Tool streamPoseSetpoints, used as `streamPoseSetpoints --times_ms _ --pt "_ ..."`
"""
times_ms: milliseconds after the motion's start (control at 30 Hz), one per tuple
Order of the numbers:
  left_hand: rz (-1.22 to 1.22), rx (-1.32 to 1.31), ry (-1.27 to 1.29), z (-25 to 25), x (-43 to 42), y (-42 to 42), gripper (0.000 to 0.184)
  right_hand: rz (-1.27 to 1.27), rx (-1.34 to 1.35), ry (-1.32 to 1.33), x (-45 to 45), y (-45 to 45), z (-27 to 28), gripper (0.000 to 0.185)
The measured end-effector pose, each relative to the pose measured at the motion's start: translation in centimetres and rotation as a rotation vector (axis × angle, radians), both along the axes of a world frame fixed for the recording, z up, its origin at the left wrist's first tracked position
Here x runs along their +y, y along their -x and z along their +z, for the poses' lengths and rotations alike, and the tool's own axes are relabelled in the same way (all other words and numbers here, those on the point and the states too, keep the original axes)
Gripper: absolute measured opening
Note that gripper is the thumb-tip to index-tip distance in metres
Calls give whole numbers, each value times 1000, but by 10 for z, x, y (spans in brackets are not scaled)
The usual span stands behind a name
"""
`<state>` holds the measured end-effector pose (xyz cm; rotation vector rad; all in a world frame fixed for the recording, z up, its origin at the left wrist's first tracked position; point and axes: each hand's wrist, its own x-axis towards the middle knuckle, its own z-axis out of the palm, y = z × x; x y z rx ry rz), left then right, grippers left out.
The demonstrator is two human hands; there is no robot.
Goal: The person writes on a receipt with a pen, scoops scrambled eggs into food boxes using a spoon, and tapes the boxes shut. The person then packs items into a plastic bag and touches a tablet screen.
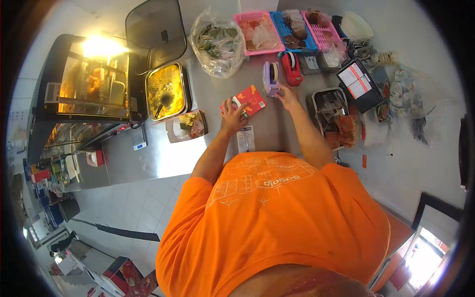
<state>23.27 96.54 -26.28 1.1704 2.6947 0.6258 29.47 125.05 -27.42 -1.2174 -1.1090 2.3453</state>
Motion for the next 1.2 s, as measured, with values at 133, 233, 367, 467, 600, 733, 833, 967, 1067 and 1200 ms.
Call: streamPoseSetpoints --times_ms 133,233,367,467,600,733,833,967,1067,1200 --pt "14 -24 27 4 2 2 79 192 29 -441 -17 -26 -31 23" --pt "38 -39 -27 2 5 7 77 255 -317 -900 -6 -30 -75 20" --pt "92 -35 -86 7 9 15 75 8 -320 -327 -5 -25 -73 20" --pt "158 -43 -93 19 7 14 74 168 12 195 -44 -23 -3 24" --pt "187 24 -60 52 8 10 73 666 14 -223 -102 3 59 27" --pt "187 -32 -131 52 8 15 73 619 -165 -864 -119 10 48 42" --pt "130 -245 -210 28 2 20 75 592 -115 -1002 -118 -6 47 49" --pt "233 -495 -346 24 1 15 78 452 -148 -701 -121 -8 40 44" --pt "294 -367 -279 24 7 10 81 358 -142 -706 -126 13 -11 66" --pt "171 -253 -165 43 -7 25 82 452 -190 -752 -114 41 -1 68"
